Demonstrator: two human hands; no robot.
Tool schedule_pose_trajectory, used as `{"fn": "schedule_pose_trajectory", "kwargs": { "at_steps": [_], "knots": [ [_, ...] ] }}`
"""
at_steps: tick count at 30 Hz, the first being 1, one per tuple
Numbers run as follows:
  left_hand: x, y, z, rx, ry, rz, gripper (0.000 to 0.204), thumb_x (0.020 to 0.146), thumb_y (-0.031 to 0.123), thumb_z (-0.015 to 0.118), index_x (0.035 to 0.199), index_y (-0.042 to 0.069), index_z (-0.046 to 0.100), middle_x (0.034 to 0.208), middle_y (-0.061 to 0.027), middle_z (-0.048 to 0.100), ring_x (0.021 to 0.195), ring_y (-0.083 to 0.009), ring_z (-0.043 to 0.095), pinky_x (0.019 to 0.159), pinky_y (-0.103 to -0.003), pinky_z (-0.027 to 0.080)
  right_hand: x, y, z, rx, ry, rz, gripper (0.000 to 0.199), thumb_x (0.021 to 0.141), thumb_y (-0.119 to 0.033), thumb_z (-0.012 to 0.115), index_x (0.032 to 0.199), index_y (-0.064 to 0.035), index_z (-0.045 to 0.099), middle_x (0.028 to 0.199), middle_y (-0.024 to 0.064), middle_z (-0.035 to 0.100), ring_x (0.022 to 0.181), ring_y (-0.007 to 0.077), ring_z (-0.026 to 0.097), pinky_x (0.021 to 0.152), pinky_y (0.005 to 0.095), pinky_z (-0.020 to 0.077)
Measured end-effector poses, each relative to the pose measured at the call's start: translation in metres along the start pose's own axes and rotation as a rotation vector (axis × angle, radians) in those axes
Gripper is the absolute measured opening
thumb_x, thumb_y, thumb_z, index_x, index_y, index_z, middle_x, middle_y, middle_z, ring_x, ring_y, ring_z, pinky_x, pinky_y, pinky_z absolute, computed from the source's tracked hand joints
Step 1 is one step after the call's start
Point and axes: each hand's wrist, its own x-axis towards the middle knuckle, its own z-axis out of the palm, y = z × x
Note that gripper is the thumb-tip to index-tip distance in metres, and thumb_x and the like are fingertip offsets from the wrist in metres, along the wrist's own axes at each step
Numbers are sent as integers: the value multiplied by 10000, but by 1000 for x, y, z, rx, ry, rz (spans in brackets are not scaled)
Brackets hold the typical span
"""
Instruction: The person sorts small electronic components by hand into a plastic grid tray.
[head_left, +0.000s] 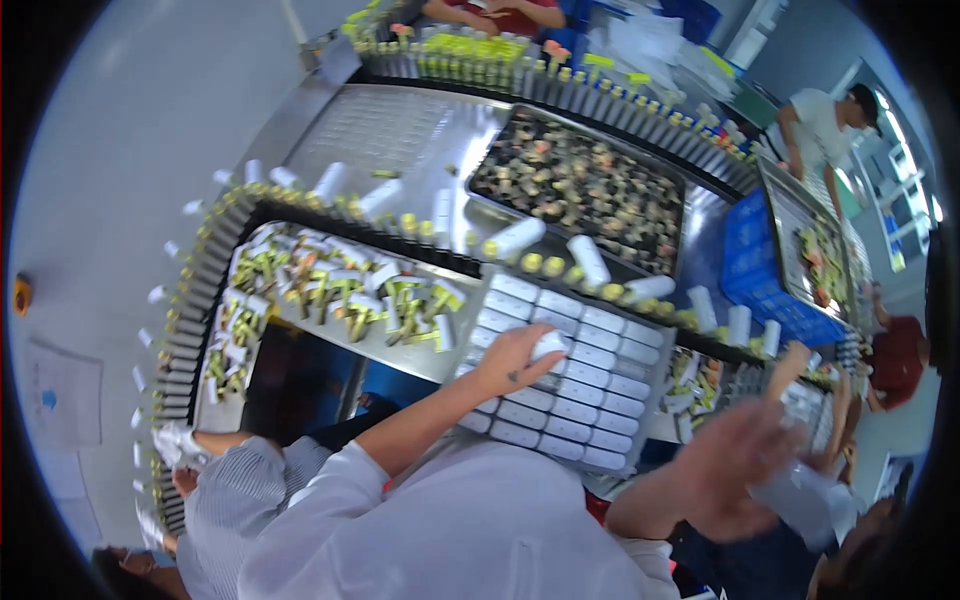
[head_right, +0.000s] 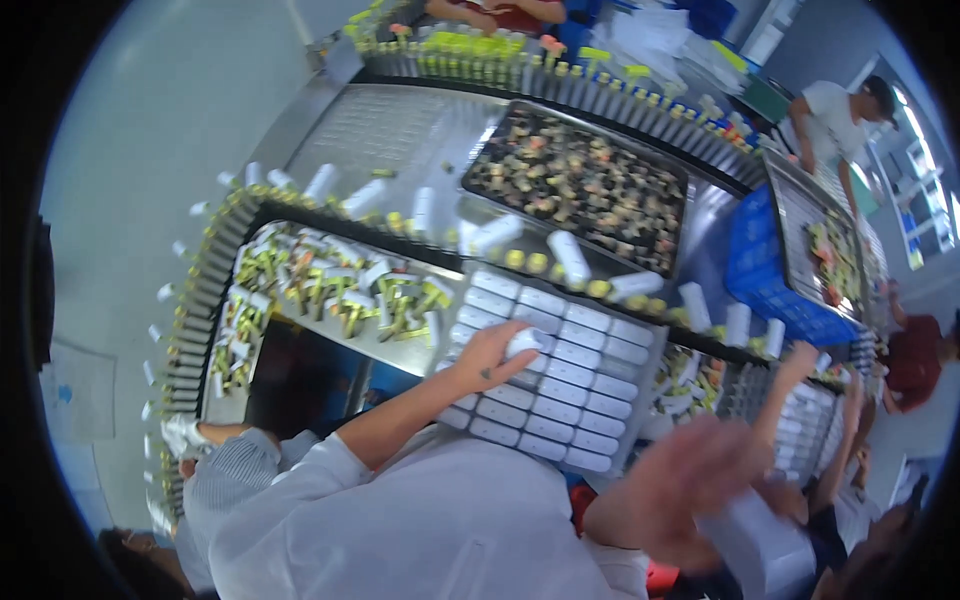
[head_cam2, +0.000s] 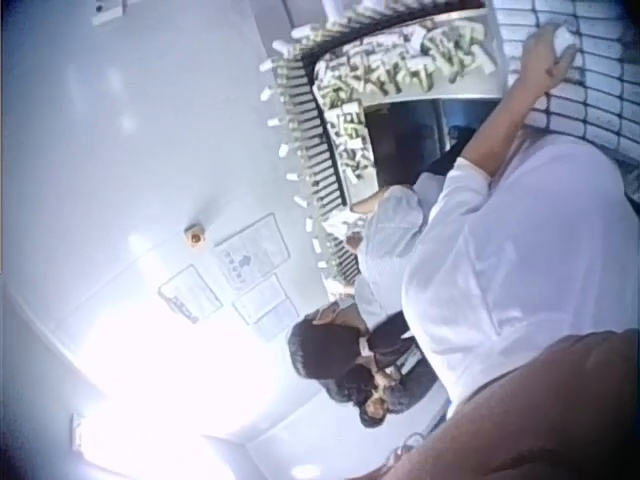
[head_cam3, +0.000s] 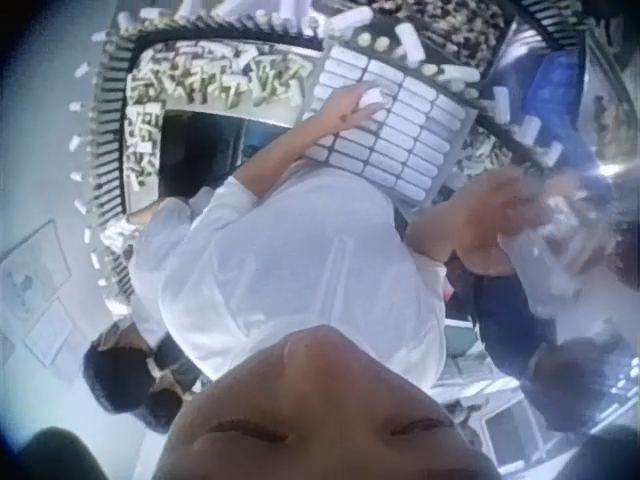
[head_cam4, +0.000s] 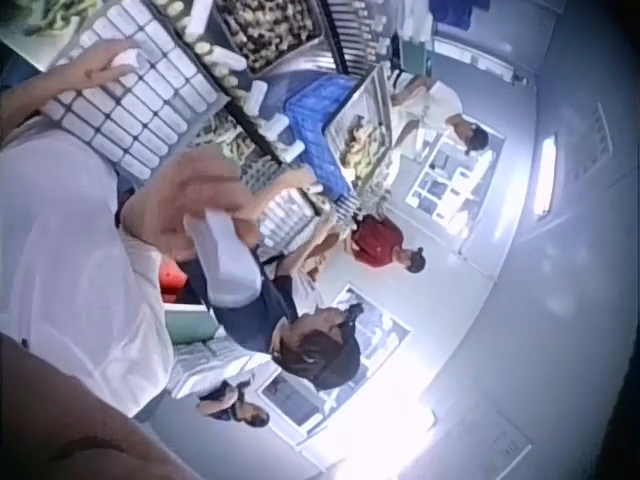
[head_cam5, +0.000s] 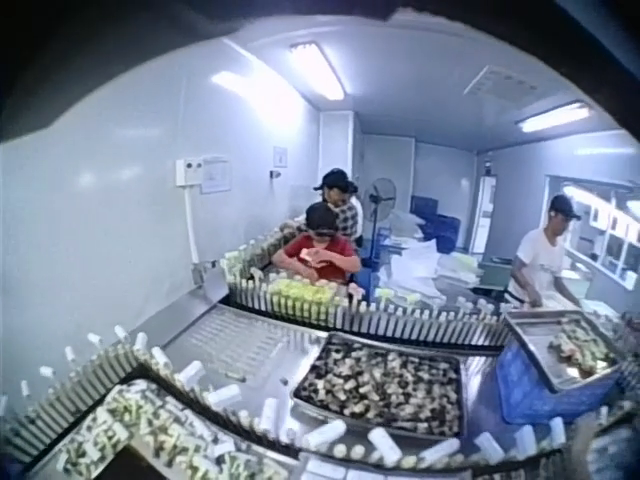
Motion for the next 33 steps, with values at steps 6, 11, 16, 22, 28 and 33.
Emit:
{"fn": "schedule_pose_trajectory", "kwargs": {
  "at_steps": [6, 11, 16, 22, 28, 33],
  "knots": [
    [4, 5, 0, -16, 0, -18, 413, 826, 293, 666, 1102, 1, 568, 871, -208, 636, 759, -373, 617, 687, -423, 491, -68, 22, -117, -610, 229, 380, 393, 791, -123, 602, 1135, -9, 453, 1011, 159, 599, 828, 225, 593, 741, 383, 491],
    [7, 10, -3, -86, -42, -33, 398, 818, 265, 671, 1095, -4, 572, 883, -213, 640, 775, -381, 622, 698, -414, 496, -118, 21, -149, -758, 312, 846, 335, 899, -37, 498, 1219, -12, 400, 1027, 123, 582, 799, 165, 583, 745, 301, 491],
    [2, 6, 3, -71, -61, -103, 363, 825, 219, 650, 1104, 2, 570, 867, -201, 640, 786, -357, 633, 694, -384, 495, -132, 34, -156, -880, 247, 752, 366, 946, -76, 481, 1291, -5, 382, 1046, 109, 584, 852, 166, 592, 763, 280, 492],
    [3, 11, 9, -36, -77, -107, 378, 823, 215, 645, 1111, -14, 561, 861, -193, 637, 766, -327, 634, 683, -365, 491, -115, 36, -144, -1182, -235, 589, 300, 867, -64, 586, 1158, -15, 533, 1043, 164, 587, 920, 267, 596, 720, 315, 478],
    [-2, 5, 13, -6, -68, -107, 389, 831, 217, 627, 1122, -31, 554, 867, -175, 643, 764, -288, 633, 684, -353, 487, -132, 44, -160, -1178, -208, 701, 260, 863, -170, 613, 1087, -73, 524, 971, 170, 607, 847, 368, 600, 686, 400, 477],
    [0, 15, 16, 39, -76, -151, 377, 832, 209, 623, 1092, -54, 549, 794, -174, 618, 680, -270, 587, 634, -346, 469, -131, 43, -163, -1175, -243, 798, 294, 877, -231, 599, 1111, -80, 505, 951, 173, 627, 857, 390, 605, 699, 455, 474]
  ]
}}
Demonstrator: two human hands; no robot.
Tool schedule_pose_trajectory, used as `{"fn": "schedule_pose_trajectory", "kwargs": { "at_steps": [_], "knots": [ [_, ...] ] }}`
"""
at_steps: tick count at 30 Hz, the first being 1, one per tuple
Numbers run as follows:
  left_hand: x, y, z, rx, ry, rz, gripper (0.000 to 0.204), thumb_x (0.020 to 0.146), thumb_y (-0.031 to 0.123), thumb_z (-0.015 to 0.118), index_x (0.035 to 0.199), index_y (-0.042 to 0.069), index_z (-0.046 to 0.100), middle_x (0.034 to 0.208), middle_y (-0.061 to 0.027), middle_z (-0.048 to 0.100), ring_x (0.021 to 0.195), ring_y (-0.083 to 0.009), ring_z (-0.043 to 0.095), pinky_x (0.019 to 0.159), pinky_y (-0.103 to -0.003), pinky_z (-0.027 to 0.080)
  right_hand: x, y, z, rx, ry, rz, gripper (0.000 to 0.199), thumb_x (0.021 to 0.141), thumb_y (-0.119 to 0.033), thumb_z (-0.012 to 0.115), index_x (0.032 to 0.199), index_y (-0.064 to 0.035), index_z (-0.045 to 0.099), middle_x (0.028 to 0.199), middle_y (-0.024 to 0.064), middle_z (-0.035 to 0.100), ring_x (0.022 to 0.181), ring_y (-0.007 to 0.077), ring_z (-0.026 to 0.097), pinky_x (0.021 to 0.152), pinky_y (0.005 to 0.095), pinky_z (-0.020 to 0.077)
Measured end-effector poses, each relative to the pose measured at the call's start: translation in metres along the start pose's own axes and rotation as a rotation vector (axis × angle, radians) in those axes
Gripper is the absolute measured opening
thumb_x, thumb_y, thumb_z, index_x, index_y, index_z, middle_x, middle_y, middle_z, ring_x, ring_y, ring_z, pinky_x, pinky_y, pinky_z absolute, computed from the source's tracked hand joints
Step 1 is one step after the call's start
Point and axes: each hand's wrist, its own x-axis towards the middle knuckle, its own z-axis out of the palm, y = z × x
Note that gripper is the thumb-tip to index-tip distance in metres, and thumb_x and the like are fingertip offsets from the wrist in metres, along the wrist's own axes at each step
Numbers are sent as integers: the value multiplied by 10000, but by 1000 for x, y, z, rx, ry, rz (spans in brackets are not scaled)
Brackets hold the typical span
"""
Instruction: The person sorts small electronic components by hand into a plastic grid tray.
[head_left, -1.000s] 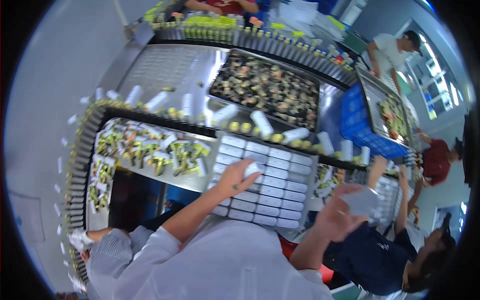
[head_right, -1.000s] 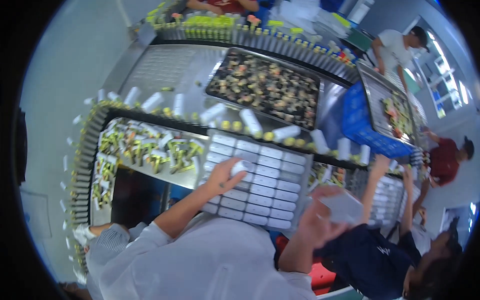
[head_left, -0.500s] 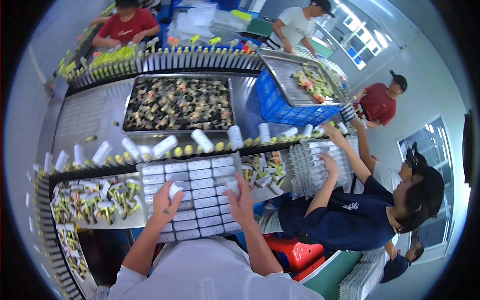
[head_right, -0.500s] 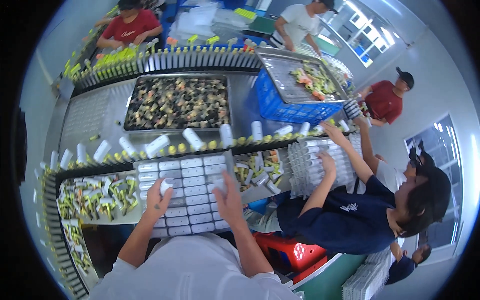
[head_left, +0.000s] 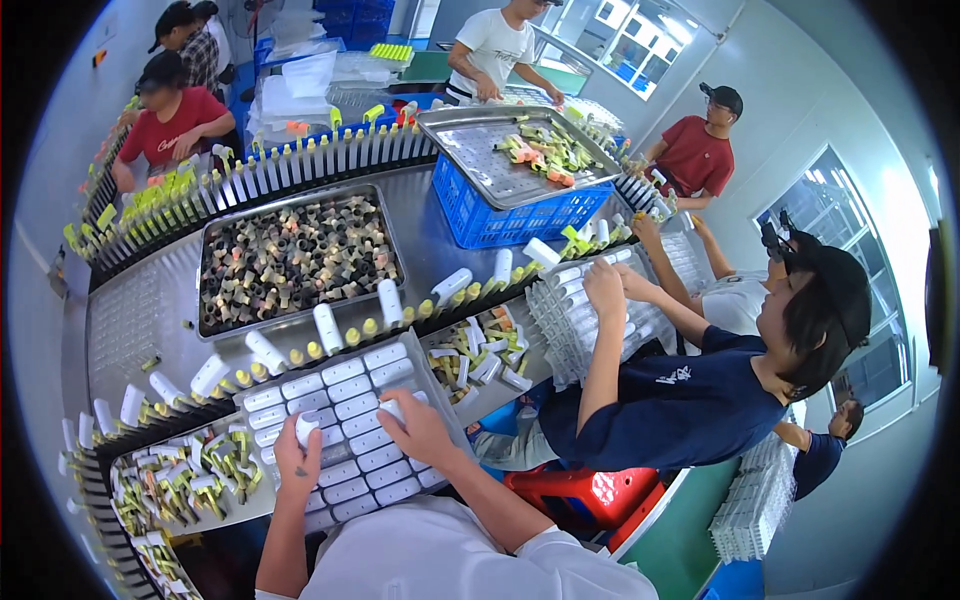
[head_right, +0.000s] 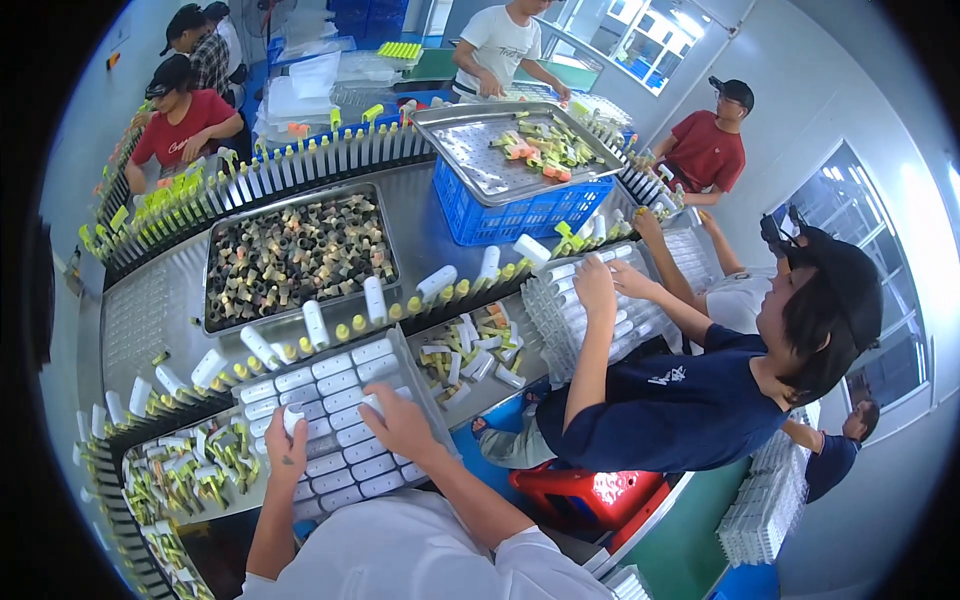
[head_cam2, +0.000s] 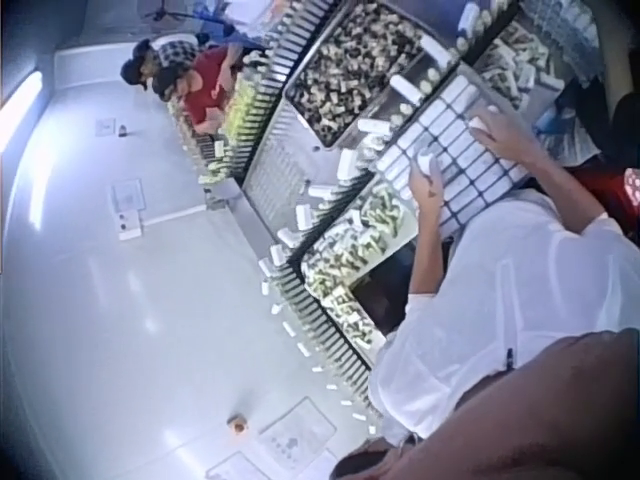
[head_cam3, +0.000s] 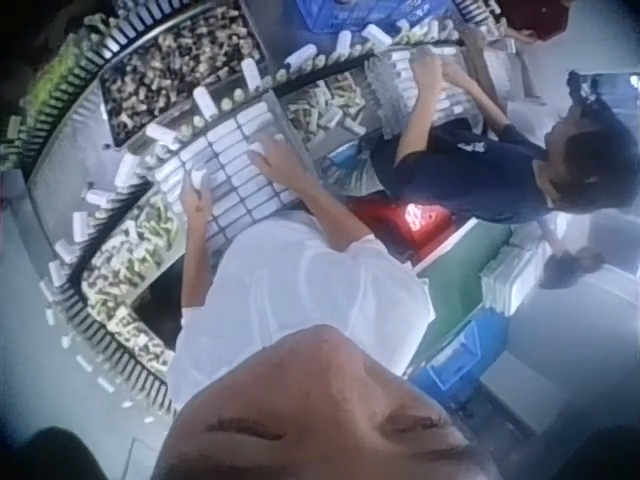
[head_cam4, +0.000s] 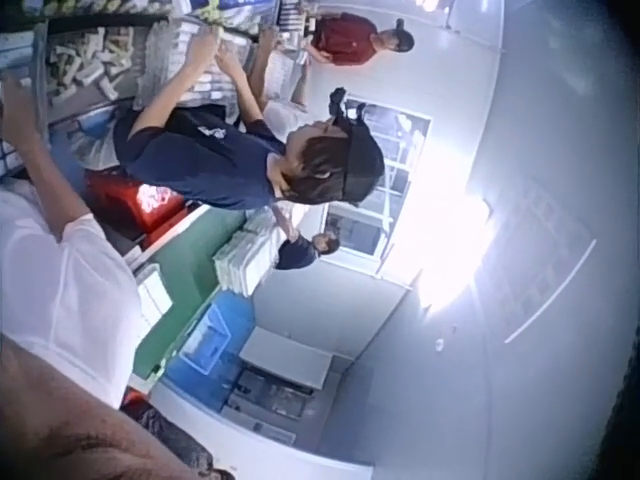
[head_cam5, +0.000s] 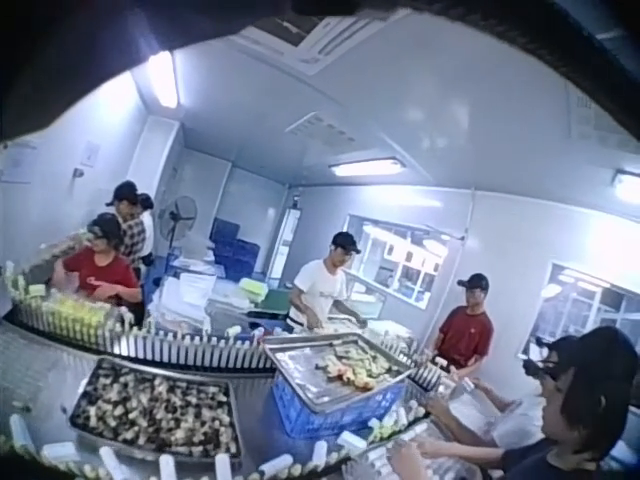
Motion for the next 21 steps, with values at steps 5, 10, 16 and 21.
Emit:
{"fn": "schedule_pose_trajectory", "kwargs": {
  "at_steps": [5, 10, 16, 21],
  "knots": [
    [-4, -5, -1, -6, 43, 51, 356, 827, 190, 619, 1077, -55, 555, 772, -140, 604, 669, -218, 572, 621, -322, 460, -3, -16, -6, 60, -64, 74, 447, 843, -271, 645, 1219, -90, 486, 932, 191, 632, 830, 370, 615, 703, 422, 484],
    [-2, -5, 4, -19, 55, 204, 358, 788, 150, 664, 1077, -38, 565, 808, -118, 615, 678, -188, 568, 642, -303, 471, 11, 22, -14, 325, -88, 55, 432, 841, -209, 663, 1214, -79, 489, 951, 107, 628, 788, 229, 627, 693, 346, 495],
    [-6, 18, -5, -227, 74, -234, 350, 765, 70, 676, 1089, -7, 568, 931, -58, 625, 736, -81, 568, 666, -231, 471, 55, -13, -59, 755, -72, 69, 336, 901, -50, 558, 1229, -52, 486, 987, 28, 575, 822, 71, 548, 692, 200, 461],
    [7, 76, 33, -581, 33, -128, 367, 764, 78, 678, 1101, -3, 557, 987, -62, 592, 885, -124, 561, 767, -260, 471, 45, -13, -3, 330, -83, -352, 336, 928, -87, 501, 1259, -52, 450, 1330, 122, 442, 1186, 209, 460, 995, 339, 362]
  ]
}}
